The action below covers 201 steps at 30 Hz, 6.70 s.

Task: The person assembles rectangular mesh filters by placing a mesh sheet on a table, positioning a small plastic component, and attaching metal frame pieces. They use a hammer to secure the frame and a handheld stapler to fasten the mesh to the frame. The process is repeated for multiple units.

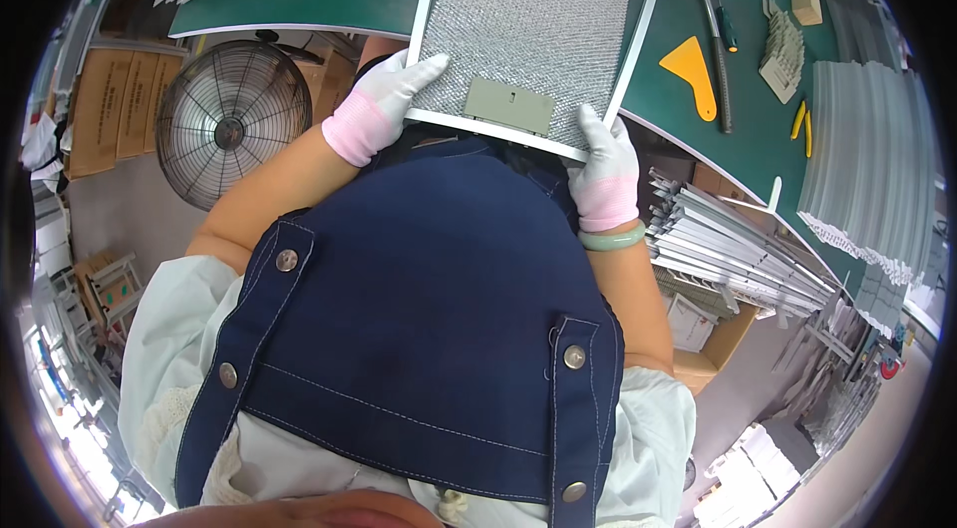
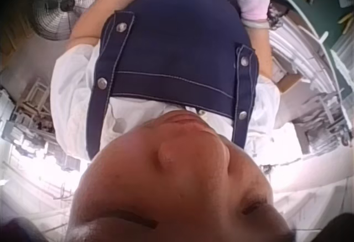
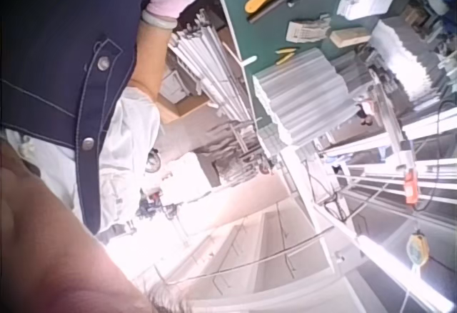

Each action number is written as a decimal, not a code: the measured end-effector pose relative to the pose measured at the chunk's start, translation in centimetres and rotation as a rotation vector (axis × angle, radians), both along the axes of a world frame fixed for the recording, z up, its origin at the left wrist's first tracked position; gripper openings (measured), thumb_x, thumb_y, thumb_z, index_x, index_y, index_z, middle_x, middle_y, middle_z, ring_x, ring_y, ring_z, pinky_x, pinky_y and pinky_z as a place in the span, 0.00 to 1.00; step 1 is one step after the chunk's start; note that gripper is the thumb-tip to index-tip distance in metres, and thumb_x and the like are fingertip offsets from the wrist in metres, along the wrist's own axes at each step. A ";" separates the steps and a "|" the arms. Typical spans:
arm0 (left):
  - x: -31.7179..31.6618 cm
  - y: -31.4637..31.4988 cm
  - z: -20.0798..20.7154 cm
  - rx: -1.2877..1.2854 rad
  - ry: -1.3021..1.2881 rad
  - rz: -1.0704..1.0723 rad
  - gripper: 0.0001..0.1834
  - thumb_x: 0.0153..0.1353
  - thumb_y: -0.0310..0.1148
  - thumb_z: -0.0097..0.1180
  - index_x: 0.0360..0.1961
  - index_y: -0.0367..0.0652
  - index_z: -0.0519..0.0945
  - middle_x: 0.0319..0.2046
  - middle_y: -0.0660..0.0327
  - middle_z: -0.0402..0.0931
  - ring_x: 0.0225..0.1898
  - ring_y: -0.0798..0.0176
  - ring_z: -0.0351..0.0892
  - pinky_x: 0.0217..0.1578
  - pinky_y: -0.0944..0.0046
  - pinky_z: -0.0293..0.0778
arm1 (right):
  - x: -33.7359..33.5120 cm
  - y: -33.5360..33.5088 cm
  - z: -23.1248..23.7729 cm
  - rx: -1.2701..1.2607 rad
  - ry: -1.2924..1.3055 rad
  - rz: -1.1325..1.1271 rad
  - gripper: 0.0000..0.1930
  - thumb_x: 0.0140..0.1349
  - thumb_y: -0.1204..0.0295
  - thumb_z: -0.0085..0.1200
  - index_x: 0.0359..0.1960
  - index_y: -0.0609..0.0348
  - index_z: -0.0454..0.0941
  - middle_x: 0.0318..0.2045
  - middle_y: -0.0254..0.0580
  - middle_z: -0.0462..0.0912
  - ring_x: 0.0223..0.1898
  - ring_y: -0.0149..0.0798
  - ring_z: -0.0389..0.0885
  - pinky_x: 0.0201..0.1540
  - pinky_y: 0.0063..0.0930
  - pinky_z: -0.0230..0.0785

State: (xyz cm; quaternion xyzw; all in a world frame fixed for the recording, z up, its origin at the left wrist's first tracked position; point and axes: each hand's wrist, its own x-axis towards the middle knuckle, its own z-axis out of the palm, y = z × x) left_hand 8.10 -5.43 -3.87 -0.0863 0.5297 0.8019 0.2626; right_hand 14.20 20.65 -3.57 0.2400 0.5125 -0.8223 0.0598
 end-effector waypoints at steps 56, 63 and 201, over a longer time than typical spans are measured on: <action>-7.9 -1.5 7.6 -0.546 0.541 -0.183 0.24 0.75 0.46 0.43 0.53 0.31 0.73 0.42 0.59 0.77 0.44 0.68 0.73 0.50 0.65 0.70 | -0.9 1.8 4.7 0.283 0.264 0.289 0.20 0.72 0.66 0.49 0.59 0.67 0.66 0.48 0.35 0.74 0.48 0.27 0.69 0.58 0.26 0.62; -9.8 -1.3 8.7 -0.315 0.565 -0.226 0.25 0.74 0.42 0.46 0.60 0.31 0.68 0.51 0.57 0.75 0.50 0.66 0.73 0.55 0.64 0.70 | -0.8 2.7 4.8 0.316 0.341 0.350 0.26 0.72 0.69 0.46 0.67 0.68 0.58 0.62 0.44 0.70 0.61 0.37 0.70 0.67 0.34 0.58; -10.8 -1.8 19.1 -1.085 1.026 -0.733 0.24 0.61 0.49 0.58 0.29 0.33 0.73 0.22 0.50 0.69 0.27 0.53 0.70 0.33 0.55 0.69 | 2.8 1.5 13.5 0.727 0.652 1.295 0.26 0.72 0.54 0.45 0.57 0.67 0.75 0.55 0.54 0.80 0.53 0.47 0.81 0.60 0.36 0.68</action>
